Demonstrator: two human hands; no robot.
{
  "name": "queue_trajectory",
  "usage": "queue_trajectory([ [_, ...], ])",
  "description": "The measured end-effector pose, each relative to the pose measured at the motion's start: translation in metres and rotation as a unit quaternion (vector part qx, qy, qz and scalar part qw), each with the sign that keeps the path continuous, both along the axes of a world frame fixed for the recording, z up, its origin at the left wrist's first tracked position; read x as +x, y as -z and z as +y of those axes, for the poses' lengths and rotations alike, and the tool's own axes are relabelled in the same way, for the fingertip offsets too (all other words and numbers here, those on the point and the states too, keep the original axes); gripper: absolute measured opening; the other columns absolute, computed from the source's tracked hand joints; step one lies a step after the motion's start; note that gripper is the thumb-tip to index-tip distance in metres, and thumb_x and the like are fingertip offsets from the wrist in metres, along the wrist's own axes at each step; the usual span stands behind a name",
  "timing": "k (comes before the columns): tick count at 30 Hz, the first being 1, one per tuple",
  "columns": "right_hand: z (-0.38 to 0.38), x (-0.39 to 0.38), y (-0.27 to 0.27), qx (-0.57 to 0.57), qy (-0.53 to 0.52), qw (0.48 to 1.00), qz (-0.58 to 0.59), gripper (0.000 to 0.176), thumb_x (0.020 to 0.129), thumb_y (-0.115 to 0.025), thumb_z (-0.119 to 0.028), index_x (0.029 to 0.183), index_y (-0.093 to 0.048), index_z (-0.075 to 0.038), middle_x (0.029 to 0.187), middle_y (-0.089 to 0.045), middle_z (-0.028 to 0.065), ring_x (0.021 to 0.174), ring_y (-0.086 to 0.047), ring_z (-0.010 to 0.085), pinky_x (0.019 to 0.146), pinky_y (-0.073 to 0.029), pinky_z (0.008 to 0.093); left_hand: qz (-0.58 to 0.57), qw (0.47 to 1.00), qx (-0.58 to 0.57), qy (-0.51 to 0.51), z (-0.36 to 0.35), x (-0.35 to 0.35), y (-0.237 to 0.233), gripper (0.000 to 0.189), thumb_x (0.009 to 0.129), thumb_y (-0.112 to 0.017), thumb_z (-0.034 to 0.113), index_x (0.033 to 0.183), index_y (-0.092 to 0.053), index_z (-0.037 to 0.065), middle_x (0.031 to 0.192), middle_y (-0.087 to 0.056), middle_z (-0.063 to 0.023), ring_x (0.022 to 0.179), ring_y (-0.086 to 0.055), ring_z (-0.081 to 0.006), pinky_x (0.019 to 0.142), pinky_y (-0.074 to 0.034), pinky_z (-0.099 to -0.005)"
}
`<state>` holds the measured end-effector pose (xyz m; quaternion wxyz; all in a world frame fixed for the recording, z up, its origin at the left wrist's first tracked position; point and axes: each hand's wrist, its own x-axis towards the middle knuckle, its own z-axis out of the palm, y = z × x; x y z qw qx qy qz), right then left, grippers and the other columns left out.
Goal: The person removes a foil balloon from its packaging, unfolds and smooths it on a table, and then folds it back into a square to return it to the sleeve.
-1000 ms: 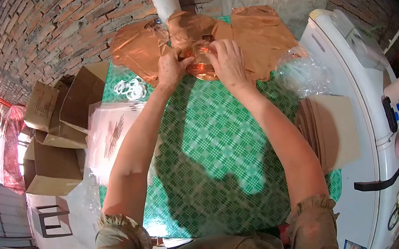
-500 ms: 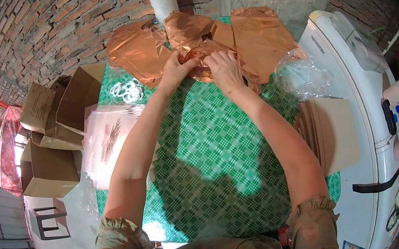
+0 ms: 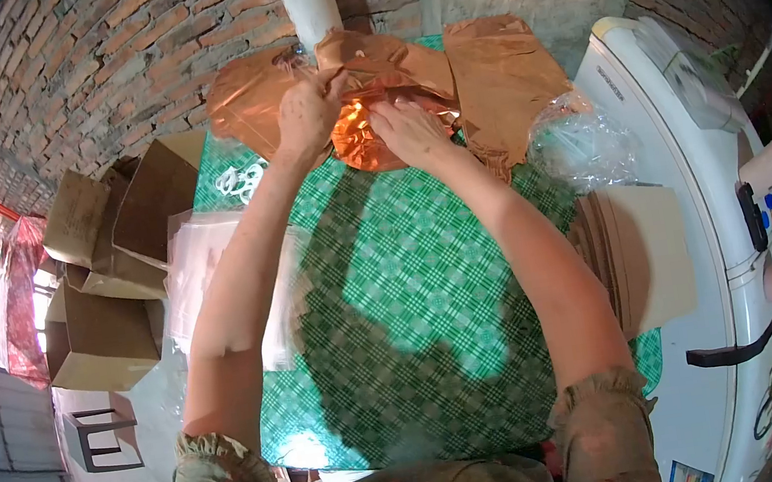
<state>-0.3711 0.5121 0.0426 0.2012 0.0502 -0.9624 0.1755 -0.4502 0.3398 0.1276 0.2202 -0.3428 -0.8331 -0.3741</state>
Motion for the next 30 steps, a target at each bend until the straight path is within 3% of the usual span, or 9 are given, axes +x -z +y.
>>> queue_trajectory([
  [7,-0.023,-0.011,-0.016,0.145,0.208,0.957,-0.139,0.06,0.102,-0.046,-0.06,0.151,-0.05,-0.026,0.145,-0.048,0.0109,0.137,-0.045,0.0327,0.102,-0.043,0.0668,-0.099,0.99,0.093,0.037,-0.054,-0.01,-0.074,0.035,0.107,-0.062,0.03,0.126,-0.074,0.003,0.108,-0.078,-0.0044,0.096,-0.067,-0.01,0.085,-0.053,-0.0305],
  [9,-0.025,-0.017,-0.018,0.147,0.214,0.954,-0.15,0.062,0.102,-0.045,-0.062,0.154,-0.047,-0.029,0.148,-0.045,0.0095,0.139,-0.042,0.0312,0.102,-0.044,0.0669,-0.028,0.971,0.212,0.109,-0.086,-0.014,-0.092,0.034,0.108,-0.059,0.029,0.13,-0.073,0.006,0.111,-0.077,-0.0041,0.101,-0.066,-0.011,0.092,-0.05,-0.0283],
  [11,-0.022,-0.022,-0.024,0.114,0.206,0.949,-0.211,0.066,0.1,-0.045,-0.064,0.158,-0.042,-0.031,0.155,-0.042,0.0103,0.145,-0.039,0.0332,0.102,-0.045,0.0655,0.007,0.954,0.274,0.122,-0.126,-0.009,-0.12,0.031,0.105,-0.065,0.024,0.124,-0.074,0.001,0.087,-0.069,0.0067,0.069,-0.051,-0.0031,0.06,-0.04,-0.0234],
  [14,-0.017,-0.029,-0.035,0.06,0.185,0.931,-0.308,0.076,0.095,-0.048,-0.07,0.161,-0.036,-0.034,0.167,-0.032,0.0141,0.149,-0.039,0.0382,0.106,-0.046,0.0604,0.079,0.938,0.333,0.063,-0.177,0.024,-0.157,0.029,0.108,-0.063,0.028,0.117,-0.077,0.004,0.076,-0.055,0.0099,0.065,-0.039,0.0008,0.056,-0.028,-0.02],
  [18,-0.018,-0.029,-0.036,0.104,0.197,0.945,-0.239,0.078,0.094,-0.049,-0.071,0.162,-0.033,-0.038,0.163,-0.034,0.0181,0.146,-0.043,0.0407,0.11,-0.044,0.0598,0.051,0.975,0.208,-0.067,-0.228,0.082,-0.17,0.028,0.108,-0.063,0.027,0.107,-0.078,0.004,0.074,-0.05,0.0104,0.065,-0.037,0.001,0.056,-0.025,-0.0204],
  [20,-0.01,-0.034,-0.031,0.091,0.181,0.952,-0.228,0.078,0.093,-0.051,-0.071,0.161,-0.034,-0.038,0.162,-0.035,0.018,0.146,-0.043,0.0409,0.11,-0.044,0.0608,-0.051,0.979,0.187,0.068,-0.241,0.106,-0.149,0.025,0.106,-0.065,0.024,0.101,-0.078,0.002,0.075,-0.051,0.0095,0.064,-0.039,-0.001,0.056,-0.027,-0.0214],
  [23,-0.001,-0.042,-0.031,0.076,0.164,0.958,-0.223,0.076,0.094,-0.053,-0.068,0.159,-0.038,-0.033,0.155,-0.043,0.0199,0.143,-0.046,0.0412,0.108,-0.045,0.0587,0.01,0.997,-0.017,0.069,-0.25,0.174,-0.13,0.019,0.092,-0.074,0.005,0.109,-0.076,-0.003,0.092,-0.072,-0.0109,0.074,-0.061,-0.0163,0.066,-0.049,-0.0295],
  [25,-0.003,-0.038,-0.038,0.083,0.145,0.964,-0.207,0.073,0.095,-0.052,-0.066,0.158,-0.04,-0.029,0.15,-0.049,0.0209,0.14,-0.047,0.0415,0.109,-0.046,0.0562,0.031,0.994,-0.065,0.078,-0.253,0.208,-0.114,0.021,0.087,-0.076,0.002,0.107,-0.078,0.001,0.105,-0.076,-0.0132,0.092,-0.072,-0.0261,0.079,-0.056,-0.0346],
  [30,-0.05,0.027,-0.038,0.027,-0.043,0.996,0.07,0.04,0.098,-0.063,-0.028,0.136,-0.06,-0.013,0.124,-0.062,0.0118,0.121,-0.055,0.0358,0.099,-0.044,0.0511,-0.065,0.991,-0.047,0.104,-0.269,0.273,-0.052,0.023,0.085,-0.079,0.007,0.107,-0.077,0.002,0.11,-0.074,-0.0145,0.1,-0.072,-0.0309,0.086,-0.058,-0.0402],
])
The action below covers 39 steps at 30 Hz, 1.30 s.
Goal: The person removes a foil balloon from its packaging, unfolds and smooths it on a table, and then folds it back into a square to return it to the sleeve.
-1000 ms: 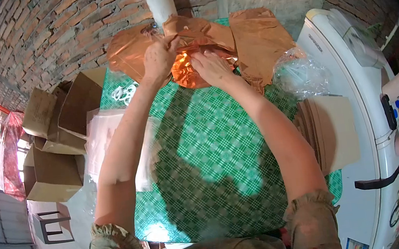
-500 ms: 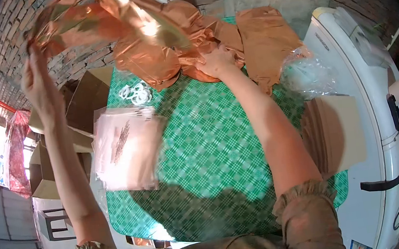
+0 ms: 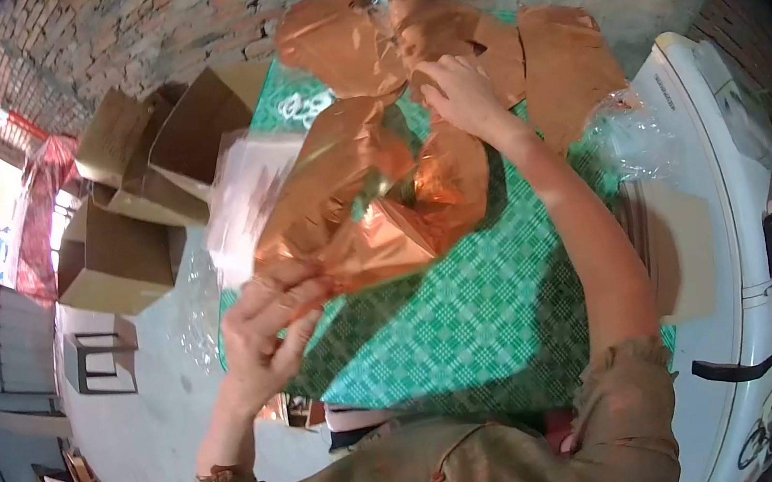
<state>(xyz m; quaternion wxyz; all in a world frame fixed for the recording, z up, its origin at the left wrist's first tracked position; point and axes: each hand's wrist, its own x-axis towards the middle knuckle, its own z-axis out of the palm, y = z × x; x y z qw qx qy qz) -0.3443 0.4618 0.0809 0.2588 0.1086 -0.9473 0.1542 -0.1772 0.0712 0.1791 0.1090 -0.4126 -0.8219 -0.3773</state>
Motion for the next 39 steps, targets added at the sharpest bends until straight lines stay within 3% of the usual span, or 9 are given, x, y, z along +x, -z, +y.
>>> queue_trajectory([
  [5,-0.042,0.117,-0.009,0.008,-0.062,0.996,-0.062,0.043,0.096,-0.068,-0.027,0.134,-0.062,-0.008,0.124,-0.062,0.0117,0.121,-0.054,0.0337,0.1,-0.043,0.0481,-0.044,0.999,-0.02,-0.006,-0.005,0.073,0.049,0.028,0.084,-0.079,0.007,0.111,-0.077,0.001,0.116,-0.072,-0.0152,0.108,-0.07,-0.0309,0.095,-0.055,-0.0405],
  [9,-0.059,0.204,0.018,0.144,-0.021,0.989,-0.013,0.052,0.095,-0.07,-0.03,0.141,-0.059,-0.008,0.134,-0.058,0.0139,0.129,-0.052,0.0334,0.104,-0.042,0.0499,-0.066,0.987,-0.138,0.037,-0.005,0.124,0.076,0.056,0.088,-0.08,0.034,0.135,-0.067,0.007,0.148,-0.056,-0.018,0.138,-0.053,-0.0394,0.099,-0.054,-0.048],
  [13,-0.033,0.249,0.064,0.174,0.078,0.98,-0.059,0.07,0.094,-0.07,-0.036,0.154,-0.046,-0.007,0.156,-0.044,0.0188,0.146,-0.038,0.0398,0.117,-0.03,0.0576,-0.076,0.971,-0.226,0.023,-0.014,0.139,0.065,0.082,0.087,-0.076,0.054,0.154,-0.05,0.016,0.164,-0.037,-0.019,0.15,-0.036,-0.044,0.109,-0.048,-0.054],
  [19,-0.026,0.273,0.062,0.193,0.092,0.973,-0.081,0.076,0.096,-0.065,-0.039,0.158,-0.039,-0.005,0.162,-0.037,0.0198,0.15,-0.033,0.0409,0.119,-0.025,0.06,0.029,0.979,-0.199,-0.034,0.013,0.105,0.07,0.08,0.089,-0.07,0.059,0.155,-0.049,0.02,0.161,-0.039,-0.0183,0.149,-0.032,-0.0478,0.118,-0.029,-0.0663],
  [26,-0.025,0.238,0.053,0.182,0.02,0.983,0.024,0.064,0.092,-0.071,-0.031,0.147,-0.052,-0.004,0.152,-0.047,0.0186,0.147,-0.038,0.038,0.119,-0.027,0.0592,0.061,0.974,-0.204,-0.078,0.043,0.073,0.152,0.072,0.1,-0.05,0.063,0.158,-0.045,0.02,0.166,-0.034,-0.018,0.155,-0.024,-0.044,0.124,-0.016,-0.0664],
  [30,-0.042,0.186,0.011,0.165,0.0,0.984,0.062,0.041,0.091,-0.073,-0.022,0.127,-0.065,-0.002,0.132,-0.065,0.0143,0.135,-0.053,0.0351,0.114,-0.039,0.05,0.051,0.979,-0.183,-0.073,0.043,0.072,0.147,0.073,0.099,-0.054,0.061,0.157,-0.045,0.018,0.166,-0.033,-0.0189,0.156,-0.022,-0.0441,0.124,-0.017,-0.0658],
  [35,-0.046,0.073,0.02,0.173,-0.06,0.978,0.101,0.04,0.088,-0.074,-0.019,0.124,-0.066,-0.004,0.128,-0.066,0.0138,0.129,-0.056,0.0363,0.109,-0.043,0.0512,0.008,0.991,-0.12,-0.052,0.037,0.07,0.143,0.074,0.096,-0.064,0.053,0.155,-0.047,0.014,0.166,-0.032,-0.0212,0.156,-0.021,-0.0448,0.125,-0.017,-0.0635],
  [37,-0.053,0.034,0.015,0.19,-0.054,0.98,0.032,0.044,0.089,-0.072,-0.019,0.129,-0.061,-0.004,0.131,-0.065,0.0185,0.126,-0.058,0.0416,0.104,-0.047,0.0509,-0.002,0.994,-0.094,-0.053,0.036,0.072,0.142,0.074,0.092,-0.069,0.049,0.152,-0.05,0.01,0.165,-0.034,-0.0215,0.155,-0.024,-0.0448,0.125,-0.019,-0.0625],
  [39,-0.05,-0.015,0.03,0.235,-0.079,0.963,0.104,0.046,0.088,-0.073,-0.019,0.13,-0.06,-0.005,0.131,-0.065,0.0201,0.124,-0.059,0.042,0.101,-0.048,0.0518,-0.003,0.995,-0.082,-0.058,0.036,0.069,0.143,0.073,0.09,-0.071,0.046,0.149,-0.053,0.009,0.163,-0.036,-0.0212,0.155,-0.025,-0.045,0.125,-0.02,-0.0625],
])
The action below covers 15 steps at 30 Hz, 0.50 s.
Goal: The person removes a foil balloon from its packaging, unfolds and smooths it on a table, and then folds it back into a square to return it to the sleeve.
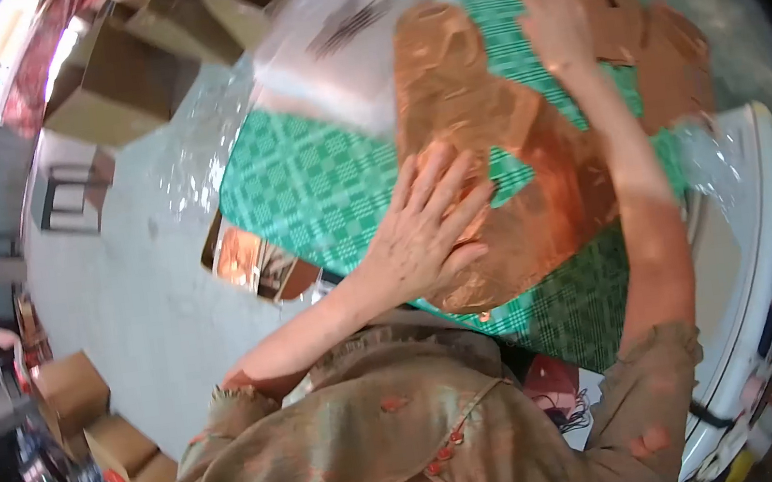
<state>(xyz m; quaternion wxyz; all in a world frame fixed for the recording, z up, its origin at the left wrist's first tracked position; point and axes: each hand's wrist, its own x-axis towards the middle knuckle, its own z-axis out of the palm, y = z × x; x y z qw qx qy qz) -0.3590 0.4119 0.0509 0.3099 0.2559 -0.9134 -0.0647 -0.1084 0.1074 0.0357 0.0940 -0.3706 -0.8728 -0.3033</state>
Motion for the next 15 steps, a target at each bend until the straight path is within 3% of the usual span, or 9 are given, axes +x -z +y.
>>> queue_trajectory([
  [2,-0.019,-0.017,-0.01,-0.024,0.071,0.995,-0.064,0.05,0.09,-0.071,-0.02,0.136,-0.057,-0.008,0.135,-0.063,0.0192,0.126,-0.058,0.0401,0.102,-0.048,0.051,-0.009,1.0,0.025,-0.005,0.0,-0.001,0.002,0.071,0.088,-0.074,0.043,0.146,-0.055,0.007,0.16,-0.039,-0.0209,0.153,-0.028,-0.0453,0.124,-0.022,-0.0622],
  [4,-0.016,-0.052,-0.007,0.026,0.115,0.99,-0.08,0.05,0.098,-0.063,-0.026,0.144,-0.052,-0.011,0.14,-0.06,0.015,0.126,-0.06,0.0378,0.104,-0.049,0.0495,-0.021,0.997,0.068,-0.007,-0.002,-0.001,0.004,0.07,0.086,-0.075,0.039,0.144,-0.056,0.006,0.157,-0.041,-0.0211,0.152,-0.029,-0.0455,0.123,-0.025,-0.0622],
  [6,0.019,-0.094,0.03,0.081,0.055,0.989,0.11,0.05,0.106,-0.054,-0.035,0.15,-0.047,-0.014,0.144,-0.058,0.0119,0.123,-0.062,0.0378,0.102,-0.049,0.0473,-0.034,0.991,0.133,0.003,-0.004,-0.004,0.004,0.069,0.085,-0.077,0.037,0.143,-0.056,0.005,0.154,-0.043,-0.0216,0.151,-0.03,-0.0458,0.122,-0.027,-0.0623],
  [8,0.022,-0.109,0.034,0.062,0.102,0.993,-0.022,0.046,0.107,-0.051,-0.038,0.148,-0.053,-0.015,0.137,-0.062,0.0112,0.124,-0.06,0.0344,0.107,-0.044,0.0479,-0.056,0.965,0.257,0.004,-0.011,-0.002,-0.006,0.054,0.086,-0.076,0.028,0.132,-0.064,0.002,0.142,-0.053,-0.0243,0.138,-0.047,-0.0456,0.115,-0.039,-0.0567],
  [10,0.038,-0.129,0.039,0.05,0.113,0.988,-0.097,0.043,0.108,-0.05,-0.039,0.144,-0.057,-0.017,0.131,-0.065,0.0109,0.124,-0.06,0.0325,0.109,-0.042,0.0483,-0.13,0.917,0.376,0.029,-0.019,0.008,-0.034,0.045,0.087,-0.074,0.023,0.125,-0.068,0.001,0.134,-0.059,-0.025,0.127,-0.057,-0.0444,0.107,-0.047,-0.053],
  [12,0.057,-0.15,0.05,0.041,0.085,0.989,-0.115,0.04,0.108,-0.049,-0.038,0.14,-0.061,-0.018,0.129,-0.066,0.0109,0.123,-0.06,0.0322,0.107,-0.043,0.0483,-0.135,0.834,0.519,0.13,-0.033,0.01,-0.071,0.024,0.089,-0.071,0.017,0.108,-0.072,0.002,0.121,-0.068,-0.02,0.103,-0.068,-0.036,0.085,-0.055,-0.0425],
  [15,0.052,-0.148,0.046,0.032,0.048,0.995,-0.087,0.033,0.108,-0.049,-0.034,0.128,-0.067,-0.015,0.114,-0.07,0.016,0.107,-0.066,0.0366,0.094,-0.05,0.0479,-0.031,0.704,0.704,0.083,-0.024,0.033,-0.11,0.028,0.101,-0.053,0.029,0.1,-0.067,0.004,0.093,-0.065,-0.0215,0.072,-0.064,-0.0316,0.06,-0.049,-0.0412],
])
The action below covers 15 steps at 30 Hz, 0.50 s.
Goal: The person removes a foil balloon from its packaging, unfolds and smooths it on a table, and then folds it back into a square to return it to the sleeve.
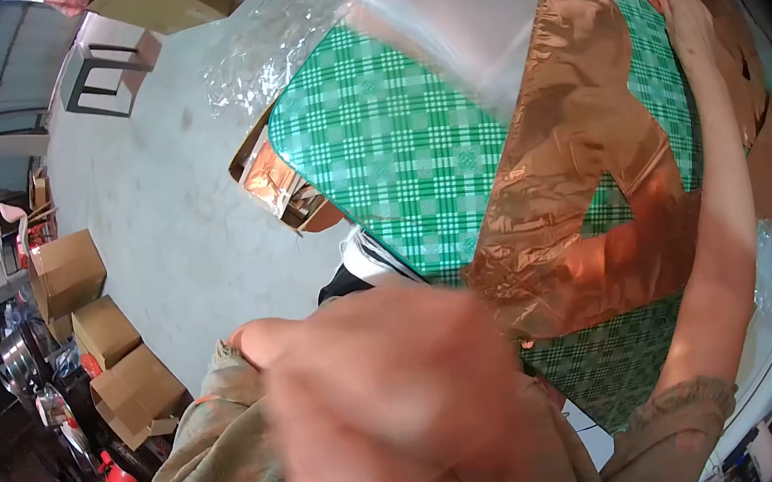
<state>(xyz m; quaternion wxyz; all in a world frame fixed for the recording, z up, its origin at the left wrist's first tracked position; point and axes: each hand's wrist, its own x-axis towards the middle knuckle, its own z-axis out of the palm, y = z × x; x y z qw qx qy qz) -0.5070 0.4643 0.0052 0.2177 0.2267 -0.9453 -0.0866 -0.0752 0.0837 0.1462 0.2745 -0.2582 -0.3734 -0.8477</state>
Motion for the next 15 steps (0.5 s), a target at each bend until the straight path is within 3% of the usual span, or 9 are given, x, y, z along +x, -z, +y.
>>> queue_trajectory([
  [2,0.002,0.0,-0.004,0.005,-0.002,1.0,0.001,0.031,0.107,-0.05,-0.031,0.125,-0.068,-0.013,0.11,-0.07,0.0181,0.103,-0.067,0.0386,0.09,-0.052,0.048,0.032,0.993,0.042,-0.105,0.004,-0.002,-0.017,0.022,0.103,-0.054,0.031,0.108,-0.065,0.013,0.092,-0.066,-0.0179,0.06,-0.061,-0.024,0.05,-0.045,-0.0353],
  [3,0.001,-0.001,-0.004,0.002,0.003,1.0,-0.002,0.029,0.107,-0.052,-0.03,0.124,-0.068,-0.012,0.11,-0.07,0.019,0.102,-0.067,0.0395,0.089,-0.053,0.0482,0.083,0.986,0.041,-0.135,0.009,-0.009,-0.018,0.028,0.102,-0.062,0.035,0.124,-0.066,0.02,0.097,-0.068,-0.0147,0.059,-0.06,-0.02,0.049,-0.045,-0.0306],
  [5,-0.007,-0.003,-0.005,-0.007,0.023,1.0,-0.015,0.028,0.106,-0.053,-0.028,0.123,-0.068,-0.011,0.112,-0.07,0.0199,0.103,-0.067,0.0406,0.088,-0.053,0.0483,0.133,0.979,0.032,-0.15,0.01,-0.011,-0.017,0.042,0.1,-0.071,0.039,0.14,-0.067,0.027,0.096,-0.067,-0.0103,0.057,-0.056,-0.0151,0.048,-0.042,-0.0256],
  [7,-0.014,-0.001,-0.007,-0.018,0.054,0.998,-0.033,0.028,0.105,-0.055,-0.027,0.124,-0.068,-0.011,0.117,-0.07,0.0198,0.108,-0.067,0.0411,0.09,-0.053,0.0483,0.129,0.984,0.019,-0.117,0.004,-0.004,-0.014,0.04,0.1,-0.072,0.037,0.138,-0.068,0.027,0.085,-0.064,-0.0078,0.054,-0.052,-0.0134,0.046,-0.038,-0.025],
  [10,0.013,-0.022,-0.002,-0.089,-0.003,0.992,-0.092,0.033,0.105,-0.057,-0.03,0.131,-0.067,-0.011,0.126,-0.069,0.0174,0.117,-0.066,0.0381,0.097,-0.052,0.0435,0.117,0.991,0.003,-0.068,-0.003,0.012,-0.01,0.037,0.099,-0.073,0.035,0.135,-0.07,0.027,0.069,-0.058,-0.0041,0.048,-0.045,-0.0108,0.044,-0.032,-0.024],
  [13,0.044,-0.044,0.001,-0.131,-0.039,0.974,-0.181,0.04,0.105,-0.058,-0.031,0.14,-0.062,-0.012,0.132,-0.068,0.0135,0.125,-0.064,0.0328,0.103,-0.049,0.0372,0.121,0.99,0.019,-0.075,0.003,0.012,-0.011,0.034,0.099,-0.074,0.032,0.132,-0.072,0.027,0.062,-0.055,-0.0017,0.045,-0.041,-0.0095,0.043,-0.028,-0.0238],
  [15,0.051,-0.046,0.007,-0.146,-0.066,0.971,-0.177,0.04,0.106,-0.06,-0.028,0.143,-0.061,-0.012,0.135,-0.066,0.011,0.127,-0.063,0.0288,0.106,-0.046,0.0335,0.119,0.99,0.018,-0.069,0.002,0.012,-0.013,0.032,0.099,-0.073,0.031,0.131,-0.073,0.028,0.062,-0.055,-0.0012,0.045,-0.04,-0.0094,0.042,-0.026,-0.024],
])
